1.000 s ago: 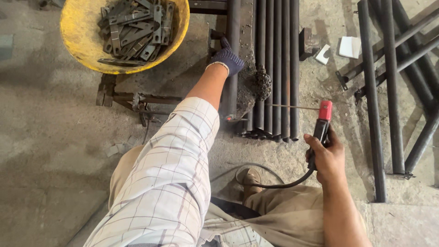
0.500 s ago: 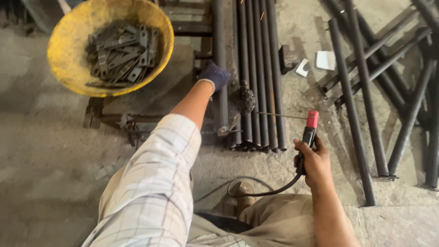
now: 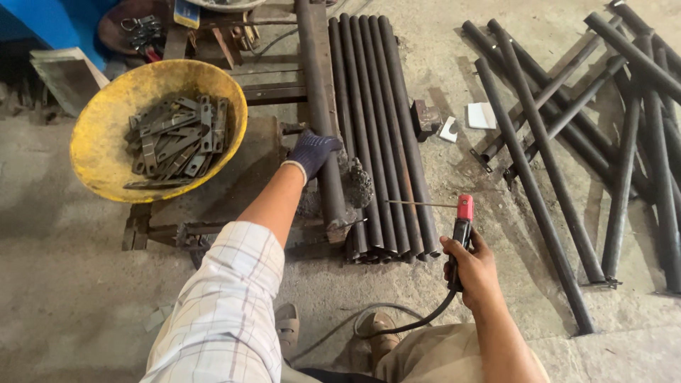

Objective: The person uses a welding electrode holder to join metal pipes together at a workstation. They handle the pipes to align them and apply weld tacks and beads to the joints.

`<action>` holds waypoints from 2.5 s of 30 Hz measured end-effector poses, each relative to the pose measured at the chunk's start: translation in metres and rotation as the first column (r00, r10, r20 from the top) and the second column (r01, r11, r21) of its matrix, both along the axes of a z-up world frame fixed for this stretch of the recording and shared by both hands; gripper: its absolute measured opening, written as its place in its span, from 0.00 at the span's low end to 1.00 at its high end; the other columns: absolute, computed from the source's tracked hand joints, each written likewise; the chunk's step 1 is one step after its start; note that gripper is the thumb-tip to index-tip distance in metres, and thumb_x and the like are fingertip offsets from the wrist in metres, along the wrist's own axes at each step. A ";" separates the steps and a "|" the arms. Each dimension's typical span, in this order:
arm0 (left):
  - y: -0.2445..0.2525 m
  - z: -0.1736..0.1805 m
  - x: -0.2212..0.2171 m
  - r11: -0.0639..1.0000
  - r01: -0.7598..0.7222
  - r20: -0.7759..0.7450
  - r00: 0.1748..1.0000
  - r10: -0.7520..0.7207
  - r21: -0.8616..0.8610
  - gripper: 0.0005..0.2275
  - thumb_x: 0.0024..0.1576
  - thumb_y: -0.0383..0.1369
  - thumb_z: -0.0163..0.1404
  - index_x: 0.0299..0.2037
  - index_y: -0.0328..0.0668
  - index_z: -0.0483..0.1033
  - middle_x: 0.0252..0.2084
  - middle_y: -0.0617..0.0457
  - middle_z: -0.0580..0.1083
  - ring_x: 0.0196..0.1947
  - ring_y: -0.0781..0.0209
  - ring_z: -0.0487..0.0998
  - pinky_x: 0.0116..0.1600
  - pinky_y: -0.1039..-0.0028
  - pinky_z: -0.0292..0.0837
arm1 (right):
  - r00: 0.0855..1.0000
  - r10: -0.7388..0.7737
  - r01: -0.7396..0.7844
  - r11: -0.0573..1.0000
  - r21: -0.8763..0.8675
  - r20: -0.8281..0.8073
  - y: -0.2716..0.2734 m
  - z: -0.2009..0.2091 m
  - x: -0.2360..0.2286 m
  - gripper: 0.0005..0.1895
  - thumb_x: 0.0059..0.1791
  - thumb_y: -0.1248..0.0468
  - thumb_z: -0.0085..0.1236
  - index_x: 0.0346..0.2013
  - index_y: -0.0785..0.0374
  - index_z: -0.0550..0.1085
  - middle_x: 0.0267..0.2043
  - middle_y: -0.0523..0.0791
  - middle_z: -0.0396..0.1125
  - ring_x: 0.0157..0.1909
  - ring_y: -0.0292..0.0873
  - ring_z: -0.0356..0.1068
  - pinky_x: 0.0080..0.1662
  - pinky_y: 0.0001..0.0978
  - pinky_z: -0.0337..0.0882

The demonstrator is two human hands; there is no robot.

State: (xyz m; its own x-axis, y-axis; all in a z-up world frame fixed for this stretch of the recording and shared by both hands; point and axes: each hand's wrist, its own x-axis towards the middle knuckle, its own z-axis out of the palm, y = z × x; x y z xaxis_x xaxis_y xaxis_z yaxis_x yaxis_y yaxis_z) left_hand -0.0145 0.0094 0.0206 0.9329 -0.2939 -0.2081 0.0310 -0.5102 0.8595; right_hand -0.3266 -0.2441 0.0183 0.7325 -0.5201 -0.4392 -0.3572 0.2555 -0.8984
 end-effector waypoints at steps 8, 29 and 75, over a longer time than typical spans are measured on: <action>-0.001 0.017 -0.014 0.943 -0.115 -0.078 0.986 0.146 0.314 0.39 0.51 0.42 0.57 0.65 0.21 0.51 0.60 0.23 0.68 0.57 0.34 0.76 0.63 0.58 0.72 | 1.000 0.008 -0.008 1.000 0.022 -0.006 0.001 -0.002 0.000 0.33 0.44 0.64 0.65 0.63 0.66 0.67 0.27 0.43 0.66 0.18 0.37 0.62 0.20 0.32 0.61; -0.001 -0.044 0.002 0.822 -0.068 0.002 0.997 0.081 0.566 0.48 0.51 0.46 0.54 0.72 0.20 0.39 0.70 0.21 0.57 0.69 0.34 0.64 0.71 0.58 0.62 | 0.999 0.033 -0.033 0.999 0.012 -0.015 0.003 -0.001 0.001 0.38 0.44 0.64 0.65 0.68 0.64 0.63 0.26 0.43 0.64 0.18 0.37 0.62 0.20 0.30 0.61; 0.006 -0.098 0.032 0.860 -0.068 0.065 0.997 0.040 0.507 0.48 0.49 0.47 0.56 0.71 0.19 0.42 0.67 0.23 0.61 0.65 0.36 0.68 0.67 0.62 0.65 | 0.998 0.029 -0.032 0.998 -0.061 -0.060 0.001 -0.002 -0.001 0.33 0.44 0.63 0.65 0.63 0.65 0.66 0.23 0.43 0.62 0.18 0.38 0.62 0.21 0.32 0.62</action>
State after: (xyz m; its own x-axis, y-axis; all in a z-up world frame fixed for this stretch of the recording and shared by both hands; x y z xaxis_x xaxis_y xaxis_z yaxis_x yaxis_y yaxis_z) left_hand 0.0173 0.0151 -0.0779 0.9575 -0.1092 -0.2669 0.0347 -0.8752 0.4826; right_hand -0.3272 -0.2430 0.0166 0.7225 -0.5253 -0.4495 -0.4165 0.1882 -0.8895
